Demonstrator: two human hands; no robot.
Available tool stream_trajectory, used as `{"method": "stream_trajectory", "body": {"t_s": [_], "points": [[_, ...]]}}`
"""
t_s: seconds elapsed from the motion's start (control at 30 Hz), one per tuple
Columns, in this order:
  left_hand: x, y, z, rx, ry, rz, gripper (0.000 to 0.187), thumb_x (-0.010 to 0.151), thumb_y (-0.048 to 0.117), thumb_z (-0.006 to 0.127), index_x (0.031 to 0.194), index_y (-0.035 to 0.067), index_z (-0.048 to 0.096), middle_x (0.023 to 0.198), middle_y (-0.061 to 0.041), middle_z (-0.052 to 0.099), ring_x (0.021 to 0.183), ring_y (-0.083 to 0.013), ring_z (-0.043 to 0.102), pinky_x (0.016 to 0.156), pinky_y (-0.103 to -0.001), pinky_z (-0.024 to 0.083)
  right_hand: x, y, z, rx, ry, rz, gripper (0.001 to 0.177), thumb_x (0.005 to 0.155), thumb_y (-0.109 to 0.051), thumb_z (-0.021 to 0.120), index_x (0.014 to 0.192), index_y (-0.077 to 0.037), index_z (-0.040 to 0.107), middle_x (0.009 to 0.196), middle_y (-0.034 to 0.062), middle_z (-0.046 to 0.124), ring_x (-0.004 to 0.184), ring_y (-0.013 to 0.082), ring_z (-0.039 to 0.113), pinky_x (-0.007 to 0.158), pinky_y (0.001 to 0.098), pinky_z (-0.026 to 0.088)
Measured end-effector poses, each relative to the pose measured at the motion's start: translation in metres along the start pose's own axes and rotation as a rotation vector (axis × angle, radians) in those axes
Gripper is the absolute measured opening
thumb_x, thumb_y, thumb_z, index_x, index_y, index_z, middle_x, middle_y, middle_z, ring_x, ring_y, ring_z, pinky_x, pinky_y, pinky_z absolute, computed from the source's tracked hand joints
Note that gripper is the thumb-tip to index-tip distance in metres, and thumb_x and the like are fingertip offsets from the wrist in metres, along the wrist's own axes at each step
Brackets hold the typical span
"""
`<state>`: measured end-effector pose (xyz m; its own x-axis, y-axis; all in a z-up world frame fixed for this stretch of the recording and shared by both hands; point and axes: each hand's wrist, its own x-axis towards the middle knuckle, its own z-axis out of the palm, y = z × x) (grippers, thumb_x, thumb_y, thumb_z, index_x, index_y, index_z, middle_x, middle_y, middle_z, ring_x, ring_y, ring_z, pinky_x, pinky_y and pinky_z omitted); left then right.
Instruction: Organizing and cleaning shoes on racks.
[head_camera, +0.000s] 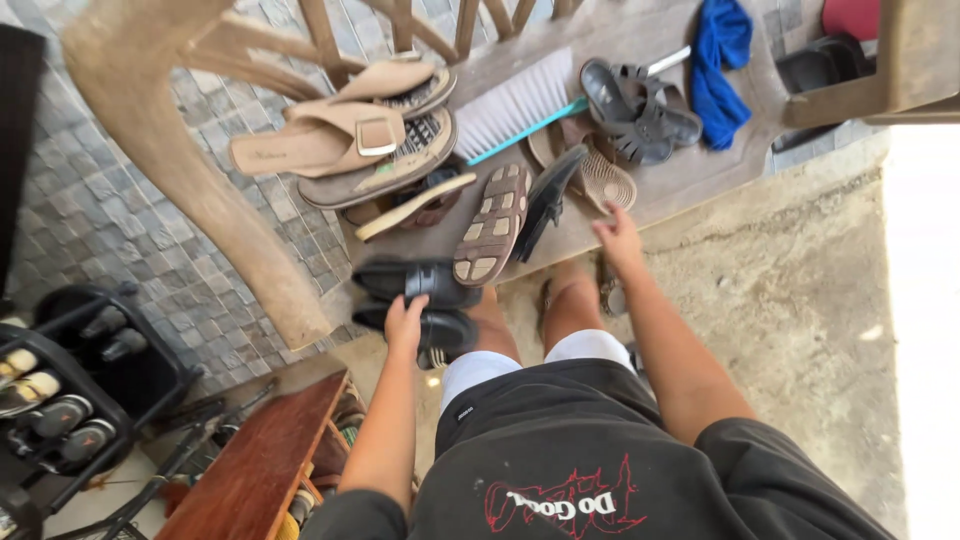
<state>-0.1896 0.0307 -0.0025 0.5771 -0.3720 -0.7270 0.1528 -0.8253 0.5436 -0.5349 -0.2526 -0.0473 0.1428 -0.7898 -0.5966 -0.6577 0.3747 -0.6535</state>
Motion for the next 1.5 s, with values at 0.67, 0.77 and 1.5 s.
{"method": "stream_trajectory", "body": {"t_s": [0.67, 0.77, 1.5], "points": [[-0.144, 0.296, 0.195, -1.722, -0.173, 0.138, 0.067, 0.089, 0.033, 0.062, 0.148, 0.005, 0.05, 0.154, -0.012, 0.05, 0.145, -0.0336, 0.043, 0.124, -0.053, 0.027, 0.346, 0.086, -0.203, -0.501, -0.026, 0.016, 0.104, 0.074, -0.026, 0.082, 0.162, -0.018, 0.028, 0.151, 0.0241, 0.049, 0.137, 0.0412, 0.05, 0.111, 0.0445, 0.043], [-0.134, 0.321, 0.223, -1.796, -0.299, 0.139, 0.072, 0.088, 0.04, 0.063, 0.15, 0.008, 0.048, 0.157, -0.009, 0.048, 0.148, -0.0321, 0.04, 0.126, -0.051, 0.025, 0.328, 0.066, -0.199, -0.65, -0.046, 0.099, 0.104, 0.073, -0.025, 0.087, 0.161, -0.021, 0.031, 0.148, 0.0221, 0.053, 0.136, 0.0402, 0.053, 0.11, 0.0451, 0.044], [-0.133, 0.326, 0.261, -1.432, -0.174, 0.403, 0.102, 0.092, 0.082, 0.022, 0.161, 0.007, 0.029, 0.167, -0.008, 0.033, 0.152, -0.0222, 0.031, 0.126, -0.039, 0.019, -0.027, -0.33, -0.139, -0.4, -0.378, -1.567, 0.043, 0.077, -0.018, 0.08, 0.117, -0.009, 0.068, 0.141, 0.0215, 0.057, 0.128, 0.0468, 0.052, 0.108, 0.0657, 0.029]]}}
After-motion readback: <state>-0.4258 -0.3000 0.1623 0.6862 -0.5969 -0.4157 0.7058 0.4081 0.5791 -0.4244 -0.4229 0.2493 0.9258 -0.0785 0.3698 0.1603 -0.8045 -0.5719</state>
